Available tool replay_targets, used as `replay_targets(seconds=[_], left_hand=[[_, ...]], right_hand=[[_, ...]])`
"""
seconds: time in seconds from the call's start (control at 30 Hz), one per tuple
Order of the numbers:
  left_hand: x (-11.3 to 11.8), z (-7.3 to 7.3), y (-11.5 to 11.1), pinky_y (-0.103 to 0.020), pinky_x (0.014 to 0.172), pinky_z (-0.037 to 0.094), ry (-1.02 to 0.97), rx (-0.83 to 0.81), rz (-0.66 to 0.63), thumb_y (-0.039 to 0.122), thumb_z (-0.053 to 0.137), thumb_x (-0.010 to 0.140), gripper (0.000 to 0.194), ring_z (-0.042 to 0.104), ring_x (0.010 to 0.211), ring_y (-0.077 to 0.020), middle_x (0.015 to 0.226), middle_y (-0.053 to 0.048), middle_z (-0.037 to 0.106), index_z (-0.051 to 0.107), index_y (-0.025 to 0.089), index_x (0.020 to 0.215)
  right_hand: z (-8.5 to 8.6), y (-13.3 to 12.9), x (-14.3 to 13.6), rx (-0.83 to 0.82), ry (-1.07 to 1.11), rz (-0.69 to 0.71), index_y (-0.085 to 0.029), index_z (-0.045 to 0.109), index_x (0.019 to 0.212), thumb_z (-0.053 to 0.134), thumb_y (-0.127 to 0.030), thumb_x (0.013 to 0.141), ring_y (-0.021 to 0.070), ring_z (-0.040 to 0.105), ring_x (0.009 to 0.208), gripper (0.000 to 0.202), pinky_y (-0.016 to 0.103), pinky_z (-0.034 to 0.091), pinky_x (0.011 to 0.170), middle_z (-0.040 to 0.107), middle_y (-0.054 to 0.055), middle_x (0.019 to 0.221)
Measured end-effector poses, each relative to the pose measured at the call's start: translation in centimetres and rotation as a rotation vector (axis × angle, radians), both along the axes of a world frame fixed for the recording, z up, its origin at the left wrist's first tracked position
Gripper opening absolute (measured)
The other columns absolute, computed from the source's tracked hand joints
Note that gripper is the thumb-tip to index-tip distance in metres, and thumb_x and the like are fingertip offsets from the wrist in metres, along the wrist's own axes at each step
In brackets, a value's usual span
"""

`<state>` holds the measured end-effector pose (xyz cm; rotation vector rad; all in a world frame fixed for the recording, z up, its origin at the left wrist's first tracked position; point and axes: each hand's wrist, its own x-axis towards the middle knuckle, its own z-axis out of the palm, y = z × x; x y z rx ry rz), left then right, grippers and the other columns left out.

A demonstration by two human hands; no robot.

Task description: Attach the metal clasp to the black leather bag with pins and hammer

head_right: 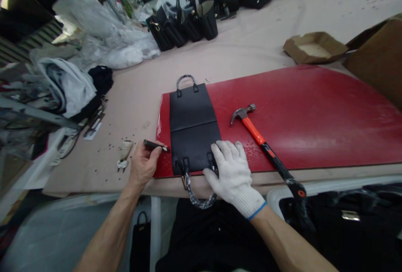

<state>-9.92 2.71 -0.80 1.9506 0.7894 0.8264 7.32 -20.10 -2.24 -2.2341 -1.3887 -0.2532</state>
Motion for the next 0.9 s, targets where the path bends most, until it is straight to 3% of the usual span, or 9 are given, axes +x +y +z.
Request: replay_targets(seconds=[0.17,0.3,0.4,0.57,0.7,0.9], left_hand=[[-0.5,-1.4,0.6,-0.032,0.086,0.062,-0.013,-0.021,0.011,0.036,0.071,0.091,0.030,0.076,0.086,-0.0187,0.096,-0.006,0.078,0.069,0.016,0.112],[-0.7,-1.4,0.4,-0.036,0.092,0.062,0.000,-0.035,0.073,0.039,0.071,0.091,0.028,0.077,0.089,-0.0207,0.096,-0.008,0.080,0.073,0.016,0.106],[-0.1,-0.7,-1.4,-0.034,0.089,0.064,-0.137,-0.116,0.065,0.038,0.072,0.092,0.026,0.079,0.086,-0.0201,0.095,-0.007,0.081,0.073,0.016,0.106],[1.8,-1.0,-5.1,-0.032,0.086,0.065,-0.211,-0.267,-0.110,0.035,0.074,0.092,0.022,0.079,0.088,-0.0206,0.096,-0.007,0.081,0.073,0.017,0.104],[2.5,-1.9,-6.0,-0.031,0.087,0.064,-0.159,-0.203,-0.145,0.030,0.070,0.095,0.017,0.079,0.090,-0.0203,0.099,-0.008,0.081,0.074,0.017,0.104],[2.4,-2.0,-5.7,-0.031,0.084,0.064,-0.115,-0.064,-0.169,0.028,0.069,0.095,0.016,0.079,0.089,-0.0204,0.096,-0.007,0.082,0.075,0.017,0.104]], right_hand=[[-0.1,-0.1,0.0,-0.010,0.011,-0.003,-0.010,0.062,0.135,0.070,-0.042,0.084,0.0392,0.052,0.132,0.060,0.060,0.028,0.122,0.062,0.019,0.141],[-0.1,0.0,0.0,-0.011,0.013,0.000,-0.010,0.062,0.134,0.069,-0.042,0.084,0.0392,0.052,0.132,0.060,0.061,0.027,0.123,0.061,0.020,0.142],[-0.1,0.0,0.0,-0.010,0.005,0.002,-0.010,0.061,0.134,0.069,-0.042,0.085,0.0395,0.052,0.131,0.060,0.061,0.028,0.122,0.061,0.020,0.141],[-0.1,-0.1,0.0,-0.012,-0.002,-0.011,-0.010,0.061,0.135,0.066,-0.043,0.086,0.0401,0.052,0.131,0.059,0.062,0.029,0.121,0.061,0.020,0.141],[0.0,-0.2,0.0,-0.014,0.011,-0.006,-0.010,0.062,0.134,0.067,-0.043,0.085,0.0403,0.052,0.131,0.058,0.061,0.029,0.121,0.061,0.020,0.141],[-0.1,-0.1,0.0,-0.021,0.035,-0.007,-0.009,0.062,0.135,0.068,-0.043,0.085,0.0400,0.051,0.133,0.060,0.061,0.027,0.123,0.060,0.020,0.143]])
